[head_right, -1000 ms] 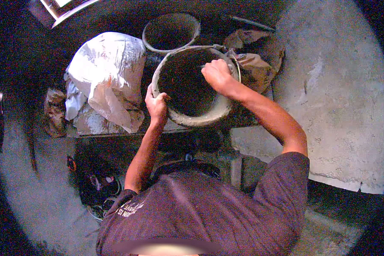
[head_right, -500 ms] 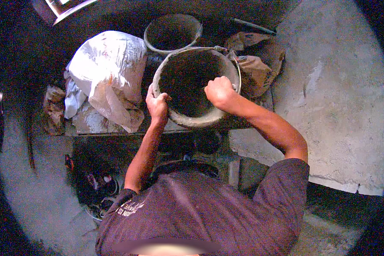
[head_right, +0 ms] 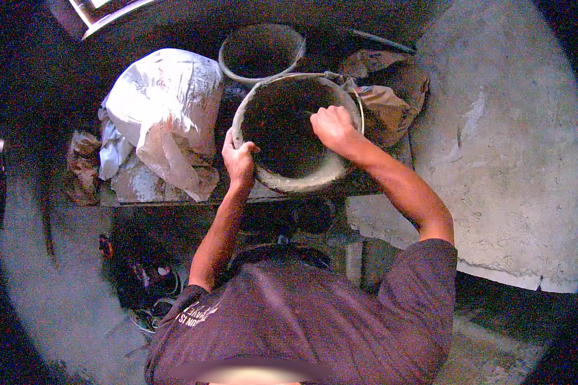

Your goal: The person mixes cement inside a bucket using a trowel, carries the bucket to another area, and applies the cement onto a wall using the trowel.

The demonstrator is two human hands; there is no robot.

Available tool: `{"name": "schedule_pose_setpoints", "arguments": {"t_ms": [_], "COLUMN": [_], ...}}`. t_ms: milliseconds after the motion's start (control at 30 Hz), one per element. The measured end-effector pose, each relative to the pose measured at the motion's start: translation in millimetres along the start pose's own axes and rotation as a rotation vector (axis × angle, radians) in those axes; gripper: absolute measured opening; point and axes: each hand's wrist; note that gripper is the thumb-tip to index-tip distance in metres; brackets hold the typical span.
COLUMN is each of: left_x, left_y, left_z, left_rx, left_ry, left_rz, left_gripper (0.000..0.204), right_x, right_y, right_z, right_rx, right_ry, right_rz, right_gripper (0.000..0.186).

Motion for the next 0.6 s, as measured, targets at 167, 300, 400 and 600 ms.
{"name": "schedule_pose_setpoints", "arguments": {"t_ms": [167, 300, 400, 600], "left_x": [0.1, -0.1, -0.7, -1.1], "left_y": [-1.3, -4.1, -6.0, -4.6], "left_z": [-0.8, -1.6, -2.6, -2.0], "left_rx": [-0.009, 0.024, 0.037, 0.014], "left_ry": [-0.004, -0.004, -0.021, -0.003], "left_rz": [0.016, 0.033, 0.069, -0.012], "left_gripper": [0.046, 0.045, 0.045, 0.044], "right_x": [-10.8, -8.6, -5.5, -8.3], "right_y": [2.3, -6.2, -15.1, 0.4], "right_z": [-9.5, -20.2, -22.0, -16.1], "right_rx": [0.076, 0.086, 0.092, 0.202], "right_ry": [-0.576, -0.531, -0.395, -0.417], "right_rz": [-0.188, -0.329, -0.313, -0.109], "right_gripper": [0.018, 0.017, 0.015, 0.019]}}
Point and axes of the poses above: each hand's wrist, its own z-axis away from the middle knuckle, its own x-axis out of the palm, y = z × x, and after that the axes turned 1 degree about -x, right-handed
